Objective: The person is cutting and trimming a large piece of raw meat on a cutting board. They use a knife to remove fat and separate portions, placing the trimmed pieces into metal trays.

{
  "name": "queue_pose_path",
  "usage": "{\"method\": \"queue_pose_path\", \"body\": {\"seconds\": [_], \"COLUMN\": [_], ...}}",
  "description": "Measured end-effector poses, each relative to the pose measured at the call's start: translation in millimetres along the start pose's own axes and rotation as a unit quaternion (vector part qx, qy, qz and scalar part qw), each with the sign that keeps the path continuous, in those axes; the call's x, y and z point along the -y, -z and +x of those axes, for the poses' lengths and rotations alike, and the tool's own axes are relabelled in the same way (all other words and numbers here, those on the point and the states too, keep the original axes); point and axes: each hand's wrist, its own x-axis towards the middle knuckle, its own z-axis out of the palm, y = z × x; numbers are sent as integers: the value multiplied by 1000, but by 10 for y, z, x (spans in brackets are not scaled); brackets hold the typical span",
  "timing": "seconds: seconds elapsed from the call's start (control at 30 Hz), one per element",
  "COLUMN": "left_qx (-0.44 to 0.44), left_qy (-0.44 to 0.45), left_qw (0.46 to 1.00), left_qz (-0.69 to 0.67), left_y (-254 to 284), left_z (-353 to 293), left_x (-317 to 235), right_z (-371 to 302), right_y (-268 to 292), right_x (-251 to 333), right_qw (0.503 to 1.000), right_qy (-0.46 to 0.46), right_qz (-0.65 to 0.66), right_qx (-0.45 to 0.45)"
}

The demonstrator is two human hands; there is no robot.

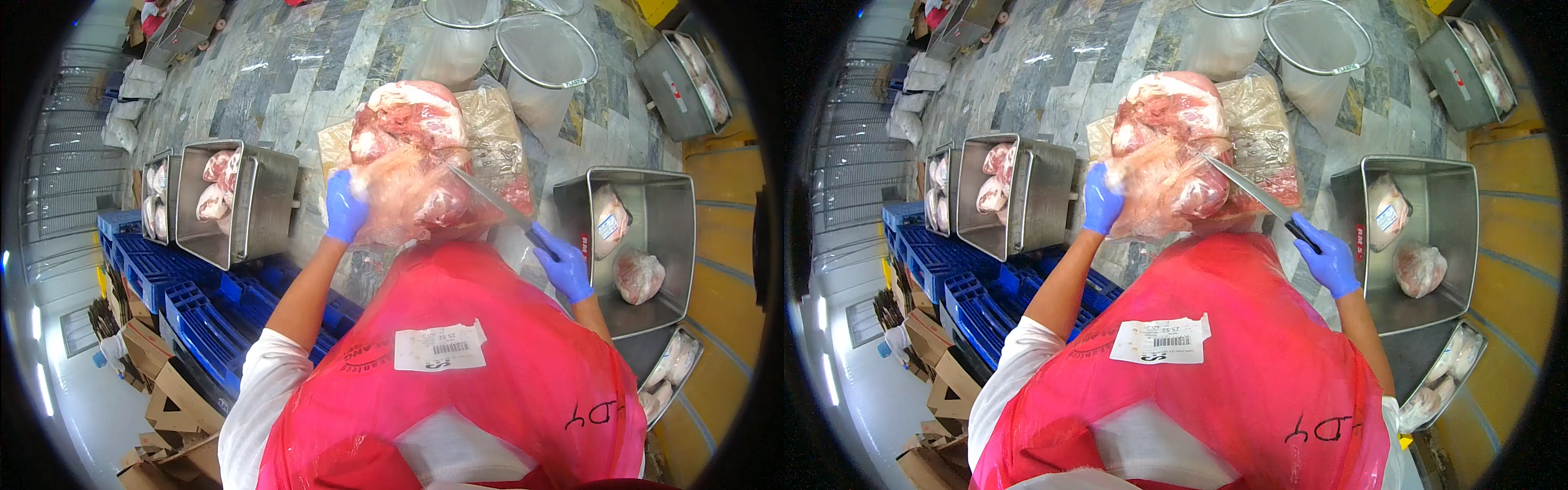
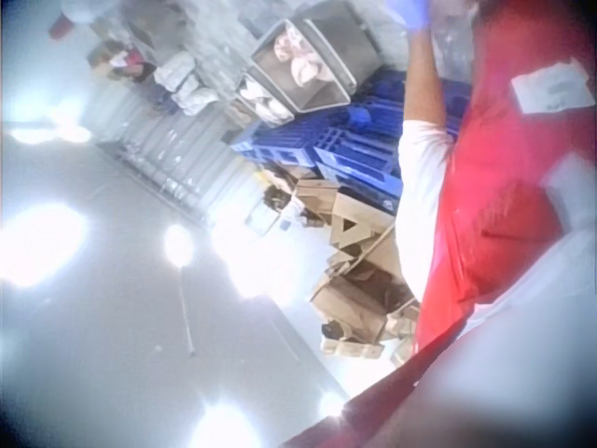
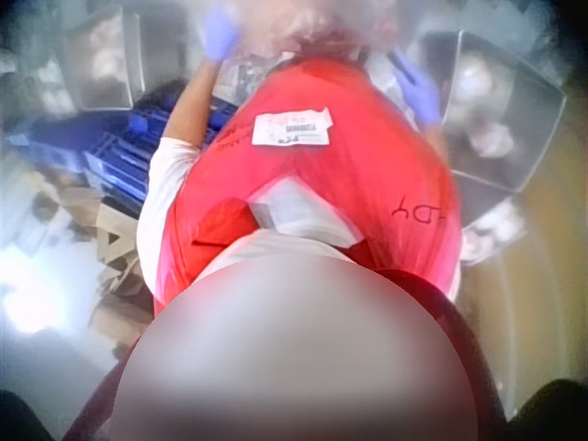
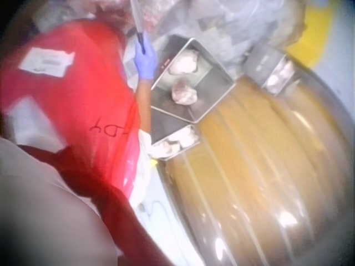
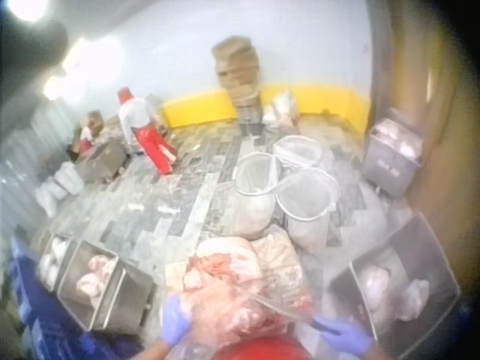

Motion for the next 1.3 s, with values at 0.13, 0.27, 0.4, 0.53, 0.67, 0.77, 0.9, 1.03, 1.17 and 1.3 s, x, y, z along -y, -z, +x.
{"method": "queue_pose_path", "body": {"seconds": [0.13, 0.27, 0.4, 0.53, 0.67, 0.77, 0.9, 1.03, 1.17, 1.3], "left_qx": [-62, 75, 83, 167, 102, 98, 86, 94, 130, 186], "left_qy": [68, -1, -29, -74, -125, -129, -160, -205, -254, -269], "left_qw": [995, 995, 994, 964, 975, 979, 973, 965, 952, 934], "left_qz": [-34, -72, 58, 194, 154, 127, 145, 135, 115, 146], "left_y": [-201, 7, -61, 50, -8, -67, -156, -67, 151, 362], "left_z": [151, 225, 148, -7, -288, -350, -425, -378, -248, -69], "left_x": [129, -465, -715, -1024, -908, -780, -505, -323, -99, 138], "right_z": [-125, -139, -4, 286, 535, 592, 572, 515, 417, 261], "right_y": [244, 419, 575, 666, 717, 765, 768, 718, 725, 779], "right_x": [229, 459, 682, 941, 1042, 1086, 1073, 1134, 1137, 1192], "right_qw": [998, 995, 988, 974, 960, 956, 958, 967, 975, 976], "right_qy": [6, 18, 37, 66, 74, 61, 44, 36, 16, -7], "right_qz": [-59, -102, -151, -215, -266, -286, -282, -252, -224, -216], "right_qx": [-2, -4, -20, -40, -49, -36, -17, -22, -10, 18]}}
